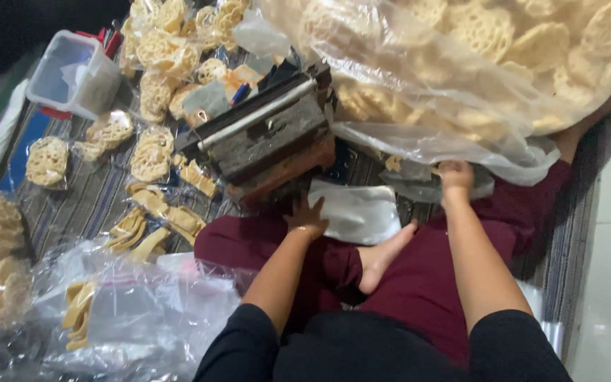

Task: The person packages crackers by hand, placing them into plastic bags and sealing each bag using a heat sealer. They handle the items one at a time, setting the finished packages aside on the floor.

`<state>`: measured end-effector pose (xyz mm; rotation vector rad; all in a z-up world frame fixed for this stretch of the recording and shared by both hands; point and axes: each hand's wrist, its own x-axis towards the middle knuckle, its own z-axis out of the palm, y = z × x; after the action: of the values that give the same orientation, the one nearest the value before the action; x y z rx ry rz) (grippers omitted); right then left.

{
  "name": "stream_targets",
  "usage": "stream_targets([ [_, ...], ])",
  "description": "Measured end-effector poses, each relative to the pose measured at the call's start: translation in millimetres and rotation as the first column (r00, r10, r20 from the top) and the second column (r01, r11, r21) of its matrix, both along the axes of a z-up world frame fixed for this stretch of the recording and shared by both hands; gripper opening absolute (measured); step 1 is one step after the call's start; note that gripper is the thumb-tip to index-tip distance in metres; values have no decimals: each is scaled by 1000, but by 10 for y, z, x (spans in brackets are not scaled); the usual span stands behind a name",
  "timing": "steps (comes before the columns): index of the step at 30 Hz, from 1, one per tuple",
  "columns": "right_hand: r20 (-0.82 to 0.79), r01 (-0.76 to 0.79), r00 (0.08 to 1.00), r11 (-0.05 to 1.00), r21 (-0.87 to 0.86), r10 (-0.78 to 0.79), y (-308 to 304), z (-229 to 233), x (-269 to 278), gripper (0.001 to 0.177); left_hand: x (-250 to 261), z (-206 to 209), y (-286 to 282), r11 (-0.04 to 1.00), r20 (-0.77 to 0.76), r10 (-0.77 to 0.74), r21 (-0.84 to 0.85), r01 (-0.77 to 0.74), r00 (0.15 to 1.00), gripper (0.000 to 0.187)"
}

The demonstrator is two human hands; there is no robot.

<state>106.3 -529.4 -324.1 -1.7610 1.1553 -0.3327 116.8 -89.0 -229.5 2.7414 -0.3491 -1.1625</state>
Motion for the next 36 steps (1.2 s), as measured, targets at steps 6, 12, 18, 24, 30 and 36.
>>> stream_targets([
  [6,-84,-63,995,997,-52,59,-410,137,382,43,-48,512,-109,963,-120,-206,150,223,971,77],
  [12,-199,-135,973,987,-85,116,-122,250,619,49,-61,473,-137,994,57,-107,-26,109,993,65],
  [18,-315,-181,940,974,-135,131,-38,360,467,54,-220,445,-99,619,229,623,-729,-293,748,73],
  [24,-420,-222,898,959,-178,130,119,481,177,59,-388,1267,82,-30,-706,543,-558,-829,455,82],
  [30,-482,-301,862,924,-235,158,259,609,164,65,-546,1594,233,-128,-699,510,-638,-760,501,73],
  [36,-4,-43,999,836,-547,48,371,354,-205,31,-678,2105,413,-161,-642,425,-747,-645,638,72],
])
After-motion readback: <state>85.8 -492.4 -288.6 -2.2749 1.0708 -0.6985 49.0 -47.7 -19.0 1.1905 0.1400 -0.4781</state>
